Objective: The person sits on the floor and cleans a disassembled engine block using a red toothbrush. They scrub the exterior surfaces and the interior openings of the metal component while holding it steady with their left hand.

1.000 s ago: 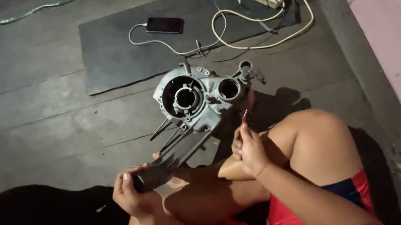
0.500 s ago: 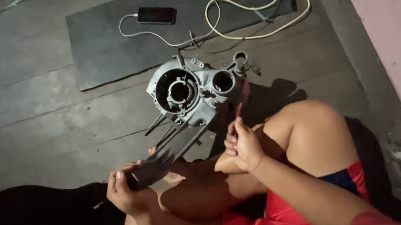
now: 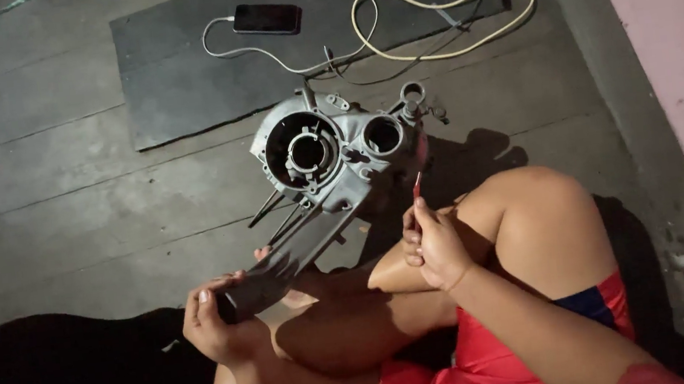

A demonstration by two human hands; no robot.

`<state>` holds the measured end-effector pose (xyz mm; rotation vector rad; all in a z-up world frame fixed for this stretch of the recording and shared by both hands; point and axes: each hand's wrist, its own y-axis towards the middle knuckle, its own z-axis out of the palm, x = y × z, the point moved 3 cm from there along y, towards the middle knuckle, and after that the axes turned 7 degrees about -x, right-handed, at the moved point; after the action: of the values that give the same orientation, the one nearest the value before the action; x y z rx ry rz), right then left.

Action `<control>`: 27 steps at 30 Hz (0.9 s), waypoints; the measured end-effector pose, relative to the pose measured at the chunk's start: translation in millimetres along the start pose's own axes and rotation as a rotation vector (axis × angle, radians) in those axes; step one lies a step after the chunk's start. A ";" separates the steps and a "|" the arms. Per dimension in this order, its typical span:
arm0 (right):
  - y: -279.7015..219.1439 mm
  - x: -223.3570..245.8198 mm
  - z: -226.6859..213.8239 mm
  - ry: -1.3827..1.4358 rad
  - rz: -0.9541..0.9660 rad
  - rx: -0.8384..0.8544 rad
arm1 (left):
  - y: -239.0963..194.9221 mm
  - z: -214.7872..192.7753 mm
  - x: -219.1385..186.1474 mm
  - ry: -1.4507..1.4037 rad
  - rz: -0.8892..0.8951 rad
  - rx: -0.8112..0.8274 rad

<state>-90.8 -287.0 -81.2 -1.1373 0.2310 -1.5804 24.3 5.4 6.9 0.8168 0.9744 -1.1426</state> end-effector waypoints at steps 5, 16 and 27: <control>-14.2 0.8 9.6 -0.041 -0.029 0.004 | -3.0 -3.0 -0.5 0.020 -0.021 -0.004; -8.2 5.6 22.3 -0.157 -0.207 -0.053 | -1.4 -1.9 -0.4 -0.063 -0.036 0.011; 12.9 -5.8 6.6 -0.083 -0.215 0.039 | 0.2 -2.1 -4.1 0.031 -0.077 -0.004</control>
<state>-78.0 -284.1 -89.5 -1.2265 0.0225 -1.7133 23.6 8.9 9.9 0.8018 1.0411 -1.1964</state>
